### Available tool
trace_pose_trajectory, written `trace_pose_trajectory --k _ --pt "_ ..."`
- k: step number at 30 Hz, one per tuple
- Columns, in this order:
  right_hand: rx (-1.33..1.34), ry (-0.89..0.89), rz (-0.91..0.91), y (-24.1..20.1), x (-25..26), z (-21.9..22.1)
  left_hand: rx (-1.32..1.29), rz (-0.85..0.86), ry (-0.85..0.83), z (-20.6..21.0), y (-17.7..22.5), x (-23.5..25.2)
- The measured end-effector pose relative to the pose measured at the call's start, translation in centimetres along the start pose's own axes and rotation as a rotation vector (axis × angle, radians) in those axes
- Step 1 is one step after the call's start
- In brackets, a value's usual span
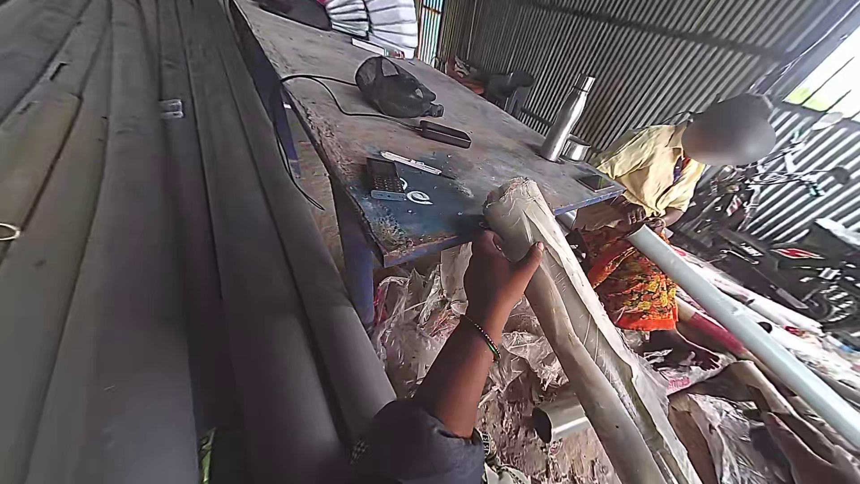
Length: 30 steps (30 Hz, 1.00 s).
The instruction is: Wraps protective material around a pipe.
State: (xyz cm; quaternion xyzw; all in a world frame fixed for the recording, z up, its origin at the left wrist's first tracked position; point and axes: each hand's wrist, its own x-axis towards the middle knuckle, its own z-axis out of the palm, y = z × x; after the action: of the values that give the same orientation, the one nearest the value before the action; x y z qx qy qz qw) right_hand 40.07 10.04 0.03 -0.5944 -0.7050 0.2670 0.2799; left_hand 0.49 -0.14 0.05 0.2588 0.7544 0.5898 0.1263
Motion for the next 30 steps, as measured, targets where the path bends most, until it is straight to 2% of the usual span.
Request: trace_pose_trajectory --k 2,5,8,11,16,19,25,30 --pt "-0.144 -0.053 -0.191 -5.6 0.5 2.2 0.035 0.089 -0.004 -0.2 -0.1 0.0" --pt "-0.315 -0.043 -0.463 -12.4 0.4 5.6 0.062 0.188 -0.032 -0.3 0.0 -0.1" --pt "-0.425 0.033 -0.781 -16.4 1.2 8.2 0.06 0.261 -0.053 -0.1 -0.2 0.0" --pt "-0.483 0.076 -0.943 -20.3 1.9 10.2 0.077 0.328 -0.033 0.0 -0.1 -0.1" --pt "-0.6 0.142 -1.057 -25.5 1.4 13.2 0.039 0.387 -0.011 0.3 -0.4 -0.2" --pt "-0.678 0.141 -1.107 -27.6 0.9 14.3 -0.004 0.383 -0.066 0.1 -0.6 -0.1" --pt "-0.816 0.16 -1.102 -30.0 1.4 16.0 -0.047 0.414 -0.081 0.1 -1.1 0.1" --pt "-0.829 0.195 -1.174 -30.6 1.3 17.1 -0.051 0.431 -0.075 0.2 -1.2 0.2"
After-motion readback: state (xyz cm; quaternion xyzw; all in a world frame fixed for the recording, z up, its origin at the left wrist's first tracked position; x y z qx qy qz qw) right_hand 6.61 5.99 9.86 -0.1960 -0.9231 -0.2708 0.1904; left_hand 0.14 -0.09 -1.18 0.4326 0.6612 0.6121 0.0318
